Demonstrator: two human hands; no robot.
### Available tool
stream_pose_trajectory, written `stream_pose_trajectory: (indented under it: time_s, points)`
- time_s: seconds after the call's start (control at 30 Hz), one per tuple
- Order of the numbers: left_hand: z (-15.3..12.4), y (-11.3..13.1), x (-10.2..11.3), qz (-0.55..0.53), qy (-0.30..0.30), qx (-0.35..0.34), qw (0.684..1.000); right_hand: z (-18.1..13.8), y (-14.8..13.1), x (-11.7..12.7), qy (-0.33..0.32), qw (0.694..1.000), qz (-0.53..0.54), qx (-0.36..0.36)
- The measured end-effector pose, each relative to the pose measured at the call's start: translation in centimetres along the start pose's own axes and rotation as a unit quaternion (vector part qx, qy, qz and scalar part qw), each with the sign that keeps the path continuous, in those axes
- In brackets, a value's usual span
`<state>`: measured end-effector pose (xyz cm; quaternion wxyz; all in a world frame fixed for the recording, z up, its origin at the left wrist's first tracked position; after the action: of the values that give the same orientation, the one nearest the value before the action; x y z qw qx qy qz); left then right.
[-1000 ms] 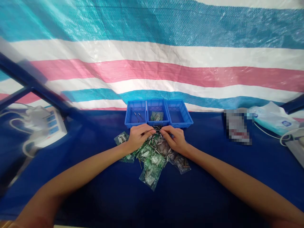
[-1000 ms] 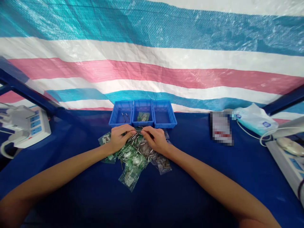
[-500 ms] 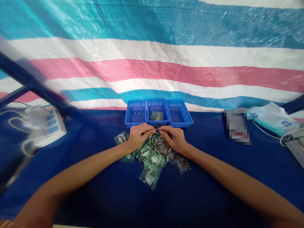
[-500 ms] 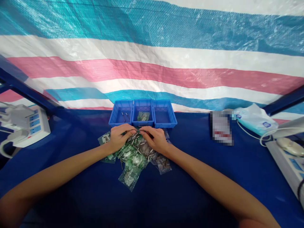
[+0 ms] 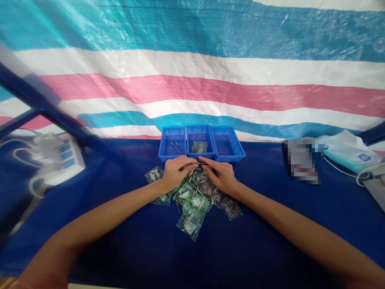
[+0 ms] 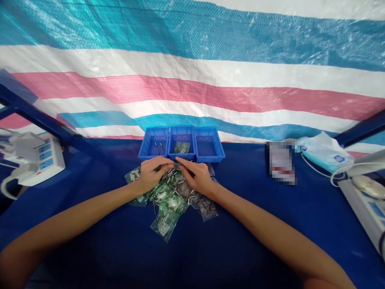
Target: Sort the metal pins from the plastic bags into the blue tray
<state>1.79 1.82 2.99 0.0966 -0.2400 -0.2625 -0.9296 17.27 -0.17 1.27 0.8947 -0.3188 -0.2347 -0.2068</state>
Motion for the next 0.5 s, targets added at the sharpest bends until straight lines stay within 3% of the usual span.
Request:
stream_pose_trajectory:
  time_s: [0.3,0.5]
  points:
    - [-0.02,-0.07,-0.02,0.005,0.009,0.007,1.000,-0.19,-0.19,-0.45,-0.017,0.998,-0.018,0.051]
    - [-0.08,-0.14,-0.06,-0.001,0.010,0.010,1.000,-0.21,-0.02,-0.84,-0.039,0.998,-0.006,0.048]
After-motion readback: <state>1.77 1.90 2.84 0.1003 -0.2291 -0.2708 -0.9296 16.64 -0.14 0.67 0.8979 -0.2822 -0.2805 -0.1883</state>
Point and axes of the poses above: each hand's wrist, its own z-axis towards the middle knuckle, its own x-axis out of the back of the hand, y = z × x, the point moved 4 cm from there along z, towards the middle knuckle, and after that the axes turned 2 degrees about -y, right-handed, at the moved point
